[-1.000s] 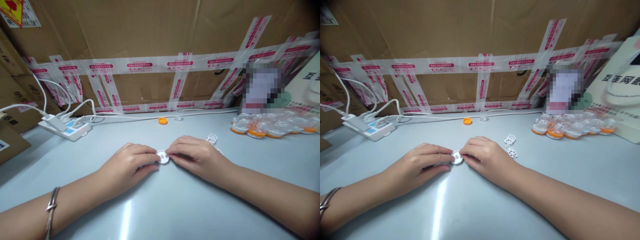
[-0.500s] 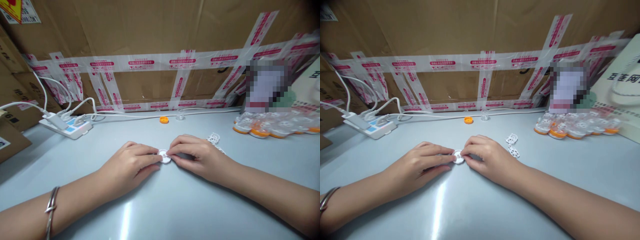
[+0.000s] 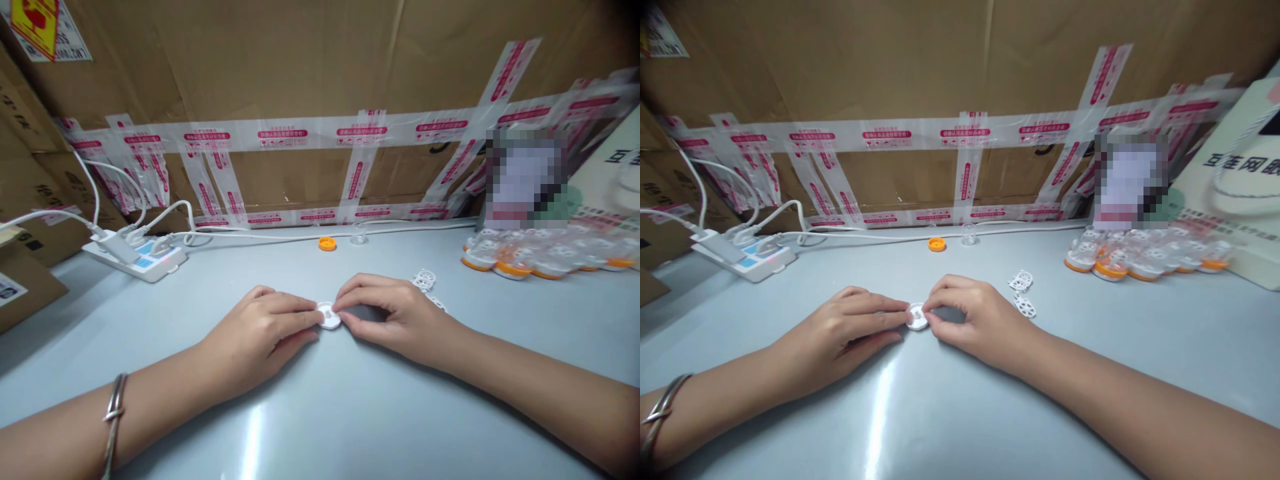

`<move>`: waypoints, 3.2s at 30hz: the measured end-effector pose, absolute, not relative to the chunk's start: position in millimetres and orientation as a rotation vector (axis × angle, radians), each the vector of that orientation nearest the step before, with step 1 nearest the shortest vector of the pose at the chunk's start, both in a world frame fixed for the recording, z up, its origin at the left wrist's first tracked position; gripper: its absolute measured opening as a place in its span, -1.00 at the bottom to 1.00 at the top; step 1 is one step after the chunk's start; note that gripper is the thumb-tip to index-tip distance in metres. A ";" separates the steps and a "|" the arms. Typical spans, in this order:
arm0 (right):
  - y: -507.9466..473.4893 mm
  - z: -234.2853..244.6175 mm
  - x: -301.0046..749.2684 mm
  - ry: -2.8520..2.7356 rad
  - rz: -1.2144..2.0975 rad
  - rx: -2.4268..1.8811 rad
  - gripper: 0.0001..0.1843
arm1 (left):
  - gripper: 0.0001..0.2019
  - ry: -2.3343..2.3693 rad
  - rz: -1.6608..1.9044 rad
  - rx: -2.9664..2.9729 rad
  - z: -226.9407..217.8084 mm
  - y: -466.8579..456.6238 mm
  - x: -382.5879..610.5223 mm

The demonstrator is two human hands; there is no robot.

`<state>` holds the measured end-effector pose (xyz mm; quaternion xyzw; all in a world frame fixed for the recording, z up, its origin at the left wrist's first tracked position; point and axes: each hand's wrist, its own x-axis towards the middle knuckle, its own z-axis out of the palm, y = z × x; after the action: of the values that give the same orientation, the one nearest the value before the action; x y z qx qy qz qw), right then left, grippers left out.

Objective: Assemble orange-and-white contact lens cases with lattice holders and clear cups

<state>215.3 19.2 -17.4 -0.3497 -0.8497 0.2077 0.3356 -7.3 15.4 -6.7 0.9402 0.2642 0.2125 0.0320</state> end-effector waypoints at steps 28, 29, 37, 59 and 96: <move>11.2 -12.8 212.9 -2.234 0.770 -1.137 -0.57 | -0.79 1.276 0.286 2.868 11.0 144.0 59.0; 11.8 -12.9 212.8 -2.238 0.772 -1.129 -0.57 | -0.77 1.274 0.290 2.864 11.3 143.0 55.6; 13.4 -17.7 212.7 -2.218 0.771 -1.090 -0.58 | -0.72 1.187 0.216 2.852 20.5 124.5 32.3; 12.6 -14.9 209.7 -2.181 0.777 -1.112 -0.78 | -0.71 0.842 0.393 1.968 29.9 49.6 -14.6; 13.6 -18.3 207.9 -2.139 0.745 -1.102 -0.78 | -0.74 0.777 0.491 1.995 12.0 37.5 -4.7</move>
<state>207.9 13.6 -18.3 -0.4163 -0.8084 0.2815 0.3064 -4.7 37.5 12.0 0.8086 0.3149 0.1989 0.4554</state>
